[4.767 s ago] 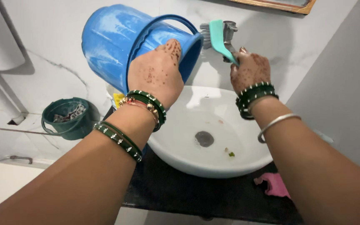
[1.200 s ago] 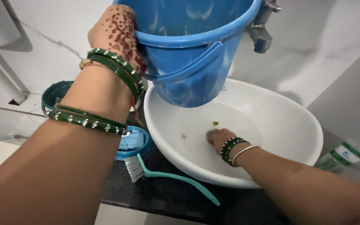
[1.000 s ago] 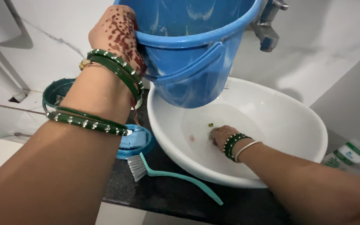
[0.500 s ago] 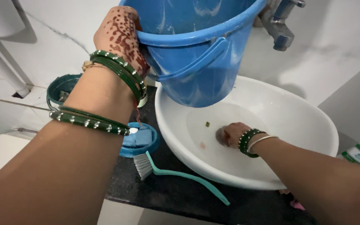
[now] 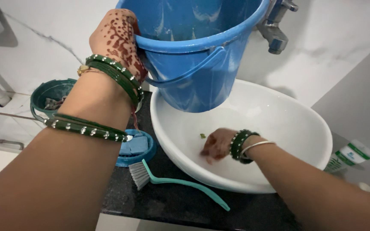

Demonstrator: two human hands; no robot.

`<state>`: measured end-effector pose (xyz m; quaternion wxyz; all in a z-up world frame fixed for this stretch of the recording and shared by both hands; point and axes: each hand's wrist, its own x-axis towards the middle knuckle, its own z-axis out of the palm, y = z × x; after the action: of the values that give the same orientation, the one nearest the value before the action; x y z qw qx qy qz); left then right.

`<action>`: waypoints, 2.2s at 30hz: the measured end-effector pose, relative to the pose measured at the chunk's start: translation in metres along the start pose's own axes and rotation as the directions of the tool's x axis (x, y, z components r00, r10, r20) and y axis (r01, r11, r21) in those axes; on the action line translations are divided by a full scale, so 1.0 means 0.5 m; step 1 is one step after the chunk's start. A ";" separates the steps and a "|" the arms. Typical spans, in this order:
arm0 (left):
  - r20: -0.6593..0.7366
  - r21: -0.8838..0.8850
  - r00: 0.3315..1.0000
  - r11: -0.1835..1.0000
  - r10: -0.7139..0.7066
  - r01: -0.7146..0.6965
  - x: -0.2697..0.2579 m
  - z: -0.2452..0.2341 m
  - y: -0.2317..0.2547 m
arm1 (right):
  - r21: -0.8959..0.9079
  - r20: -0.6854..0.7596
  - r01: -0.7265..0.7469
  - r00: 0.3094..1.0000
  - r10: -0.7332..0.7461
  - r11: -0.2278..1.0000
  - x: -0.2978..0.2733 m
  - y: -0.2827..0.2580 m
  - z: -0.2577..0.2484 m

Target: The person scrubs a blue plastic bucket using a brush and soap under a faucet in a sink, then rinses the bucket and pours the water into the drain.

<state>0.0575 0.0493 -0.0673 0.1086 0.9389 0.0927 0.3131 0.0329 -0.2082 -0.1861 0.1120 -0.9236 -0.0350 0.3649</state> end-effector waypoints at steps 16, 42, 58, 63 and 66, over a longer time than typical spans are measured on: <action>0.029 -0.023 1.000 1.000 -0.008 0.008 -0.009 -0.007 0.005 | -0.253 -0.231 0.064 0.965 -0.124 0.965 0.250 0.064 0.014; 0.112 -0.017 0.994 1.000 0.008 -0.006 0.002 0.034 0.015 | -0.528 -0.302 0.015 0.931 -0.204 0.849 0.210 0.156 0.024; 0.166 -0.042 0.986 0.999 0.014 -0.007 -0.028 -0.005 0.033 | -0.673 -0.205 -0.129 0.979 -0.016 0.729 0.258 0.104 0.016; 0.261 -0.103 0.964 0.992 -0.042 0.072 -0.044 -0.009 0.036 | -0.877 -0.101 -0.083 0.995 -0.012 0.474 0.281 0.098 0.018; 0.233 -0.093 0.972 0.996 0.025 -0.003 -0.056 -0.019 0.028 | -0.772 -0.094 -0.089 0.995 0.026 0.630 0.277 0.082 0.009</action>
<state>0.0309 0.0306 -0.0722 0.1594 0.9639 0.0582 0.2052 0.1305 -0.2270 -0.2914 -0.3056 -0.8957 -0.1544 0.2838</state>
